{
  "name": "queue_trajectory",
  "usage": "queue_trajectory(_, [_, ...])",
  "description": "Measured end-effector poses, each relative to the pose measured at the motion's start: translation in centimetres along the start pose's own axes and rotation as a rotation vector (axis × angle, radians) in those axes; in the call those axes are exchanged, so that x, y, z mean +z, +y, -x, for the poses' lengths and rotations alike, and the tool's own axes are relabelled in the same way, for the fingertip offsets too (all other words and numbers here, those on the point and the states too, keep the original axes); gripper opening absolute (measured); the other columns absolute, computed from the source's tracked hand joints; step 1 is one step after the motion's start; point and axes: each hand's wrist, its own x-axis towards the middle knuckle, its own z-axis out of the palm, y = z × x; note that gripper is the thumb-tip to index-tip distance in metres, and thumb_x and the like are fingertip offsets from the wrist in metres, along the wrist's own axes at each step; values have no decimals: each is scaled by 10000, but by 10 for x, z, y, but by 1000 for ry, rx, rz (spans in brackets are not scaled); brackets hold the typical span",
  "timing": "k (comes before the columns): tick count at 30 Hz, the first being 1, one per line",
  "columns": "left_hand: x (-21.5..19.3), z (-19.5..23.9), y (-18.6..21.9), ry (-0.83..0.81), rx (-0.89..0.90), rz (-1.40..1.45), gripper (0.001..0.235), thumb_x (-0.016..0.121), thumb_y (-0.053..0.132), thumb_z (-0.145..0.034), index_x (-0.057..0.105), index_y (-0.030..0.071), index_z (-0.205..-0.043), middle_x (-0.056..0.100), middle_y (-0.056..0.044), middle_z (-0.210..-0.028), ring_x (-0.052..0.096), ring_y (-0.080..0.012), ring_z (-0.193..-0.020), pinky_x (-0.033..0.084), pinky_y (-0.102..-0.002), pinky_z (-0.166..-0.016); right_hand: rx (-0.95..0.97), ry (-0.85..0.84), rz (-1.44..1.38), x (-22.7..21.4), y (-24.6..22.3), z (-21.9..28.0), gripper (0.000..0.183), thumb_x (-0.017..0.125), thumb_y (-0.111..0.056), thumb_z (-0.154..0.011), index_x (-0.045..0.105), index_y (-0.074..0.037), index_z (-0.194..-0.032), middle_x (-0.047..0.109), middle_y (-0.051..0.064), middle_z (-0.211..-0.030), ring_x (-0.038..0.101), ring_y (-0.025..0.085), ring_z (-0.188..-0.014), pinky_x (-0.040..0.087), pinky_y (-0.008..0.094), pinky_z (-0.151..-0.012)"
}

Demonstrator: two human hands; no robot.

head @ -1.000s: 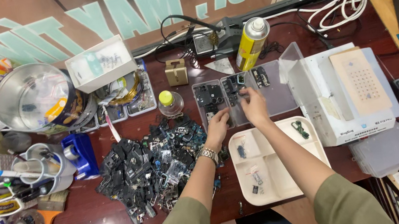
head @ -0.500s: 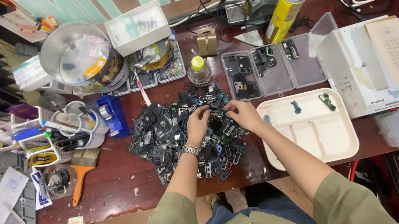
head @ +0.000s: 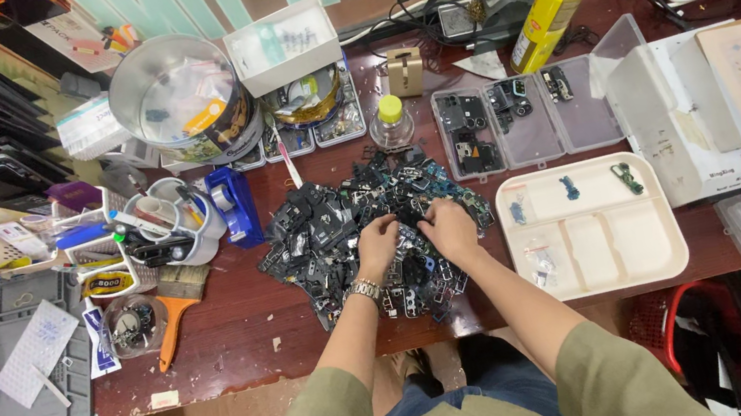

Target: The person sorts small electronic components from a large pile on a cluttered workbench. They pick up individual pieces, examine them, and place them into a clear plastic compartmentalized box or a white tray. The person handles the components by hand without using tools.

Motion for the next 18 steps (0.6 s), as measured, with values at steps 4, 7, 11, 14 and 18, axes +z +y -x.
queue_trajectory(4, [1,-8,-7,-42,-98,315,463,652,103,-959,545,-85,-1369,732,-128,-1079,693,-143,-830,575,-267,-723,245,-128,-462,17,24,-15,258,825,-238,-851,691,-30,-926,748,102,-868,714,227,-774,552,346,-714])
queue_trajectory(7, [6,-13,-4,-71,-130,437,515,661,41,-932,479,-62,-1403,719,-110,-1147,720,-151,-874,604,-272,-753,417,-246,-907,20,33,-19,240,801,-174,-879,664,-6,-983,728,99,-890,684,172,-760,552,295,-670])
queue_trajectory(11, [11,-18,0,-88,-113,642,358,648,9,-937,584,-65,-1281,732,-134,-1054,737,-185,-867,653,-298,-740,458,-470,-1109,15,35,-18,201,761,-153,-909,679,-18,-1033,717,47,-927,702,126,-800,603,270,-732])
queue_trajectory(14, [6,-20,-1,-11,-105,580,280,663,-9,-952,618,-59,-1224,709,-129,-1001,712,-186,-835,647,-324,-683,427,-442,-992,13,39,-29,215,737,-189,-918,692,-42,-1068,739,66,-943,707,150,-812,599,291,-734])
queue_trajectory(18, [-4,-21,0,5,-132,561,276,657,-13,-925,634,-18,-1199,731,-98,-958,722,-174,-802,648,-324,-652,93,-57,-337,3,48,-53,229,769,-192,-888,725,-44,-1057,769,120,-982,750,250,-919,574,370,-842])
